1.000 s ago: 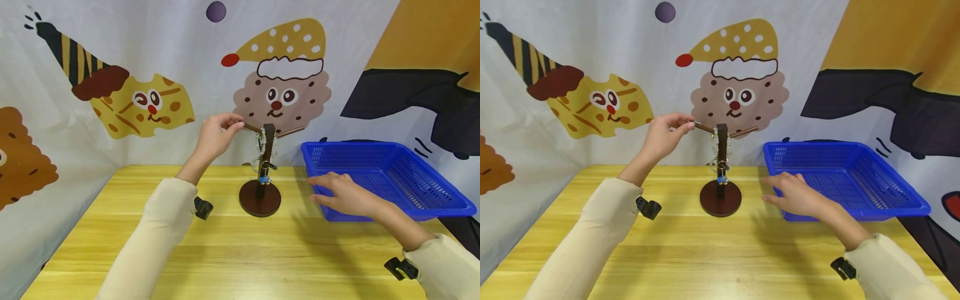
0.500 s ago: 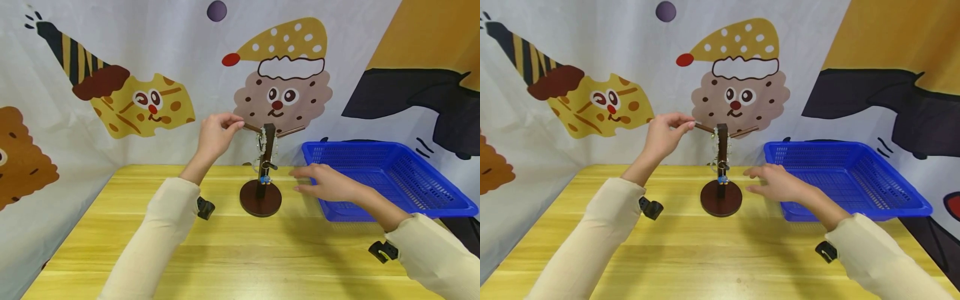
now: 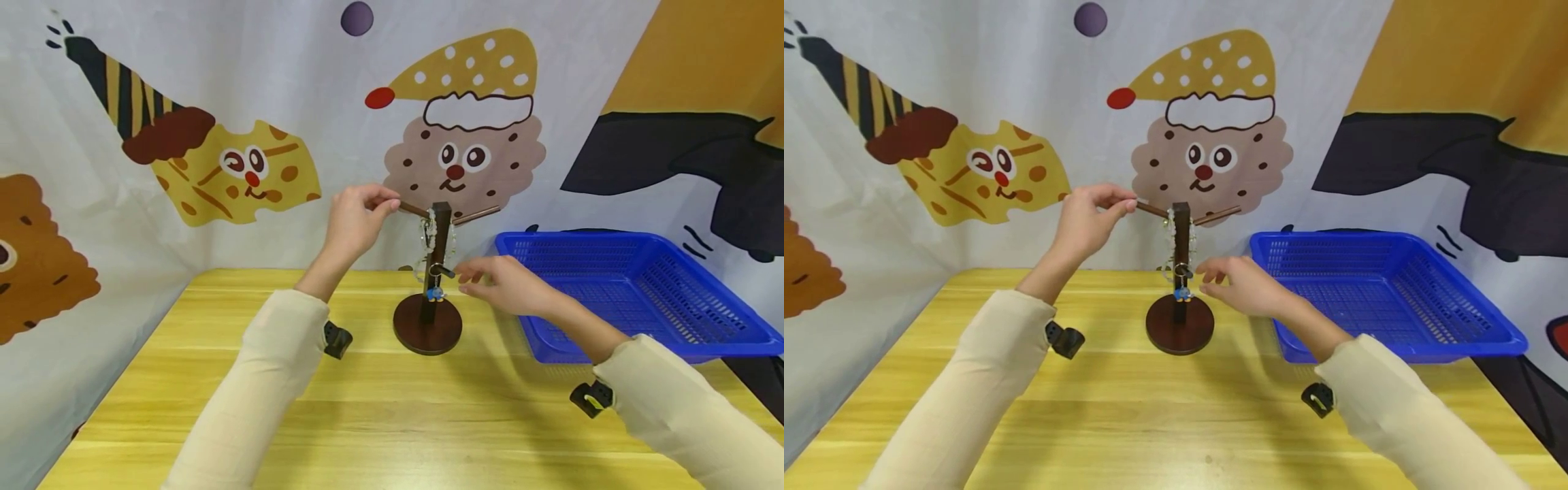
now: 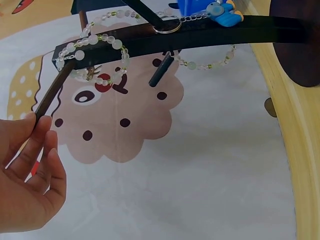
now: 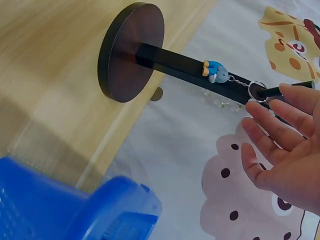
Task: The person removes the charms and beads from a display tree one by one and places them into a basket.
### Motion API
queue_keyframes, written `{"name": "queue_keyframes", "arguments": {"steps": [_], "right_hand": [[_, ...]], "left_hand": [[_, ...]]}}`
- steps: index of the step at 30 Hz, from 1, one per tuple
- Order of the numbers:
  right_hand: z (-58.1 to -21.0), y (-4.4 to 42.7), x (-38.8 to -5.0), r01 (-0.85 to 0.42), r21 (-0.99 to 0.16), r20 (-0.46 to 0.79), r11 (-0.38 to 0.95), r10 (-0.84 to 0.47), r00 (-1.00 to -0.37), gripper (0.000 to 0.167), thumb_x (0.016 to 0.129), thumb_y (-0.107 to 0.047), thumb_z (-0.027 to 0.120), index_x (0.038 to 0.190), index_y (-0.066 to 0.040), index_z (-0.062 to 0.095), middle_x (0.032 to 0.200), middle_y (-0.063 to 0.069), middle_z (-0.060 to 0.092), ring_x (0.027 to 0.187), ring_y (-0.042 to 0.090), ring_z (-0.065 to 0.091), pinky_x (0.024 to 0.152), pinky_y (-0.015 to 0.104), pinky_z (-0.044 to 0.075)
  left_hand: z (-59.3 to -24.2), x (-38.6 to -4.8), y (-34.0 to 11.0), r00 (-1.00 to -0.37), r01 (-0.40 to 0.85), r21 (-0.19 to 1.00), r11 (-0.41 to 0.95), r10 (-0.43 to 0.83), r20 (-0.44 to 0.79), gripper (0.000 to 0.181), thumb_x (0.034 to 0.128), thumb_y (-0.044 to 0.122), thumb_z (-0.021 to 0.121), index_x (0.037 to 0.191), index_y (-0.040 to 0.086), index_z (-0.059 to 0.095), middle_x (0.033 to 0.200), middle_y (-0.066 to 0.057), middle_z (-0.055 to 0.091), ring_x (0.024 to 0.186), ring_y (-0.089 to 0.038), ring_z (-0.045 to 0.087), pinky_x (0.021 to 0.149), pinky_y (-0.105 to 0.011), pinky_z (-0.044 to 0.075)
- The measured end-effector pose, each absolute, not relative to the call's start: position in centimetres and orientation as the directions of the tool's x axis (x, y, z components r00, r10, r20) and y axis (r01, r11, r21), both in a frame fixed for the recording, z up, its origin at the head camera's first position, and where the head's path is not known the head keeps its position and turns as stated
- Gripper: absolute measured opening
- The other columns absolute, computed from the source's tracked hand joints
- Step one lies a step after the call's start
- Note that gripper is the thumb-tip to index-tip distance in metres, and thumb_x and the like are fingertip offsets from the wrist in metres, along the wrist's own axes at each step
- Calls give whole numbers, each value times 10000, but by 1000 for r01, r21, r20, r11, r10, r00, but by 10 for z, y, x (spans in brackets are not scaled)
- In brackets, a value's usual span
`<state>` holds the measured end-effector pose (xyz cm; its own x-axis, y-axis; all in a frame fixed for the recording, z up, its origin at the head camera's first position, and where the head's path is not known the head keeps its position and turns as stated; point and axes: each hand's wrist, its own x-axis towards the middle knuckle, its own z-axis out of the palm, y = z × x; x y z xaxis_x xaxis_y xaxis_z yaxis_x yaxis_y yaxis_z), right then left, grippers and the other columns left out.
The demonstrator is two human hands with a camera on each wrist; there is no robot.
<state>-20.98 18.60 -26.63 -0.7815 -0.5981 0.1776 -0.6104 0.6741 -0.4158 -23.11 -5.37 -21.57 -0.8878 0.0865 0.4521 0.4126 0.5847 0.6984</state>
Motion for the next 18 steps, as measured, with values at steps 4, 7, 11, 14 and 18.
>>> {"name": "queue_keyframes", "arguments": {"steps": [4,7,11,14,18], "right_hand": [[-268,180,-214,-592,-432,179,680,-579,-795,270,879,-91,593,1132,1,615,912,47,663,831,197,608,660,330,466],[-270,177,-217,-581,-440,186,685,-563,-805,271,878,-96,596,1130,0,612,902,59,661,821,210,608,650,343,465],[-273,174,-221,-563,-448,197,694,-537,-820,245,871,-88,607,1099,0,620,879,68,661,810,229,603,656,370,468],[-275,172,-225,-544,-463,193,700,-519,-833,220,872,-55,585,1080,1,624,879,81,660,817,241,602,676,388,470],[-277,167,-229,-512,-482,195,711,-482,-854,208,859,-11,554,1051,5,631,882,104,656,825,255,599,700,400,467]], "left_hand": [[-215,-231,-54,-892,407,701,585,88,444,191,893,199,597,987,71,702,895,-48,680,830,-170,592,704,-315,444],[-215,-230,-55,-892,407,702,585,89,443,188,892,199,598,987,75,702,897,-48,681,833,-173,594,707,-318,445],[-214,-230,-55,-888,416,696,585,94,451,180,889,194,601,975,76,705,893,-50,684,828,-173,596,710,-317,442],[-214,-230,-55,-886,418,694,587,95,453,173,888,188,603,970,75,707,890,-51,685,826,-174,597,708,-317,441],[-214,-231,-56,-889,411,694,591,93,448,178,891,188,602,978,72,705,894,-51,685,833,-179,595,712,-322,439]]}}
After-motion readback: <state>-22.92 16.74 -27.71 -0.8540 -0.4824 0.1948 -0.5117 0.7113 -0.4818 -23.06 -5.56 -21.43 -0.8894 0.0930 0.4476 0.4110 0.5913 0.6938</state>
